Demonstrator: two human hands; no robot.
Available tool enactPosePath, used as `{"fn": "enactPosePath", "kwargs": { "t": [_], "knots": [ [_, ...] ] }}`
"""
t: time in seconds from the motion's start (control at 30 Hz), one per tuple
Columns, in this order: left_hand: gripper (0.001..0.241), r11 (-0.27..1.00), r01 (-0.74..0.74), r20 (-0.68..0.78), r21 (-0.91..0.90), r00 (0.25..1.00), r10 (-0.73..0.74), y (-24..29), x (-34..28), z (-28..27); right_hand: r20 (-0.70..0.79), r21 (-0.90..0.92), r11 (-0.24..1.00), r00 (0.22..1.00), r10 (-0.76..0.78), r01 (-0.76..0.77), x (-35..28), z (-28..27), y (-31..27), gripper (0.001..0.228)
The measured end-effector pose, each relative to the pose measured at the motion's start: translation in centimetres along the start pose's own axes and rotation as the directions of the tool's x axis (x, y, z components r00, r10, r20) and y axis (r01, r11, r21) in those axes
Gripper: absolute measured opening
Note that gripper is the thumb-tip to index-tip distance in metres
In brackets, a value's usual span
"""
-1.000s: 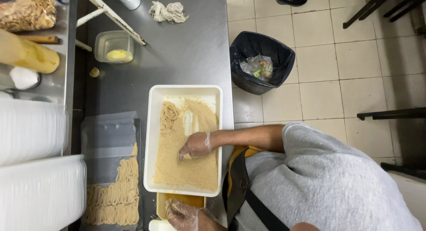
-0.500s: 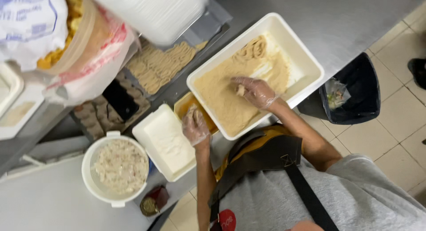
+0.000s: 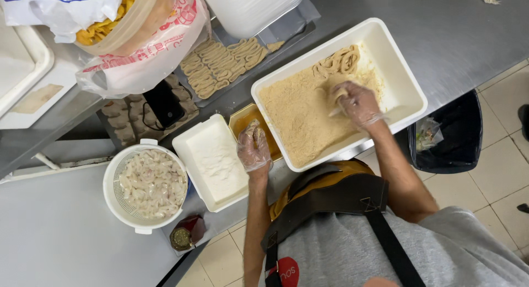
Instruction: The person repeatedly takes raw seafood pieces from a colander, dips them into a liquid batter, and then coats them in breadcrumbs. The coated pieces are placed into a black container on the floor. The process is repeated continuously throughout the clip.
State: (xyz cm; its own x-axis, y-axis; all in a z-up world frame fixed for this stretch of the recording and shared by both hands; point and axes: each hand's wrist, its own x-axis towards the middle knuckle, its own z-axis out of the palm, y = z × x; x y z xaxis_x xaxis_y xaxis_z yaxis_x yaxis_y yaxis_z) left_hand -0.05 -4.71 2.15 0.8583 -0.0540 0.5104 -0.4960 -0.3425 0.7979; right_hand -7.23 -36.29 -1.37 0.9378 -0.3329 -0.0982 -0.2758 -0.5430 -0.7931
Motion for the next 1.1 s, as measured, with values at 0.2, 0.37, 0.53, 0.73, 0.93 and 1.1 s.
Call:
{"fn": "enactPosePath", "kwargs": {
  "t": [0.2,0.37,0.53,0.73,0.93,1.1],
  "knots": [
    [0.016,1.0,0.011,0.003,-0.019,1.0,-0.011,0.2,0.1,0.2,-0.131,0.003,0.995,0.986,0.101,-0.101,1.7,-3.3,-2.5,0.033],
    [0.016,1.0,-0.014,0.002,0.018,1.0,0.014,0.6,0.4,0.2,-0.288,-0.272,0.937,0.947,0.139,-0.22,3.2,-2.9,-1.3,0.044],
    [0.015,1.0,-0.021,-0.005,0.009,1.0,0.021,0.3,0.4,0.1,-0.141,-0.395,0.919,0.989,-0.042,-0.017,3.1,2.9,-4.2,0.046],
    [0.016,0.999,-0.013,0.009,0.032,1.0,0.013,-0.2,-0.1,0.1,0.52,-0.576,0.817,0.785,0.337,0.03,2.1,4.9,-10.6,0.056],
    [0.018,0.998,0.006,-0.018,0.067,1.0,-0.005,-1.1,-0.6,0.3,0.623,-0.574,0.8,0.728,0.288,0.176,0.7,4.4,-14.1,0.066],
    [0.02,0.999,0.048,0.003,0.026,0.999,-0.048,-0.8,-0.6,0.0,0.604,-0.468,0.767,0.792,-0.084,0.438,0.1,8.4,-6.5,0.039]
  ]
}}
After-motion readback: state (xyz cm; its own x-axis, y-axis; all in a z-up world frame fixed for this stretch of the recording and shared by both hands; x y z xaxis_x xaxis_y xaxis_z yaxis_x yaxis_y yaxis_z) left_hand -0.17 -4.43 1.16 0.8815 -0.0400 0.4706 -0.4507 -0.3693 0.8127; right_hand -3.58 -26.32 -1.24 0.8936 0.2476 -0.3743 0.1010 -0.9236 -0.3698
